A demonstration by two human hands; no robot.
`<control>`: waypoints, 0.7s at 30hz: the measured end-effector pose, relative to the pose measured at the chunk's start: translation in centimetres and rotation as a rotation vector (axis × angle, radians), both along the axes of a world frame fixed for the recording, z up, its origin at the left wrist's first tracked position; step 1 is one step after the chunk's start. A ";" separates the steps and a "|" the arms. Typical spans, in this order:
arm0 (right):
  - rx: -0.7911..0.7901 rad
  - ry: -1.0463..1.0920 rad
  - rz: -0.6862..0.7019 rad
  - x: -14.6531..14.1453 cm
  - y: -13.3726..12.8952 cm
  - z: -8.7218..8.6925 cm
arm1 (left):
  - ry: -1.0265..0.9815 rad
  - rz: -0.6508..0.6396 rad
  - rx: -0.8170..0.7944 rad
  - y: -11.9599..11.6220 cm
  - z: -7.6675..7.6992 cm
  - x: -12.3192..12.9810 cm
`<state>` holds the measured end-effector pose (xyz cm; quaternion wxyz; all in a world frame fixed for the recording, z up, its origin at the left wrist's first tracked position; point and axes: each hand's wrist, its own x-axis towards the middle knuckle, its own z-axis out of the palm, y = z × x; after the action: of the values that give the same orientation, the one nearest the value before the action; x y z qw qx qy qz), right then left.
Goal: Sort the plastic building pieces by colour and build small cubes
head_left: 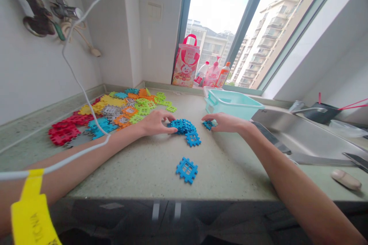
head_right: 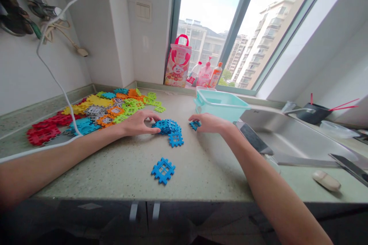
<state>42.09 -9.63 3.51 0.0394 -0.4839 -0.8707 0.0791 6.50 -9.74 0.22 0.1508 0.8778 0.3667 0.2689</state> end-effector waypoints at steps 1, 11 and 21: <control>0.014 0.002 0.005 0.0 0.1 -0.1 | 0.003 0.001 0.006 0.1 0.0 0.0; 0.642 0.402 0.057 -2.9 -2.1 2.3 | 0.023 0.029 -0.033 -0.2 0.3 0.0; 1.033 0.460 -0.525 5.3 1.2 3.6 | 0.070 0.009 0.005 0.1 0.2 -0.1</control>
<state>47.39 -8.40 7.14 0.4731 -0.5707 -0.6178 -0.2621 6.44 -9.69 0.38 0.1342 0.8854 0.3750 0.2395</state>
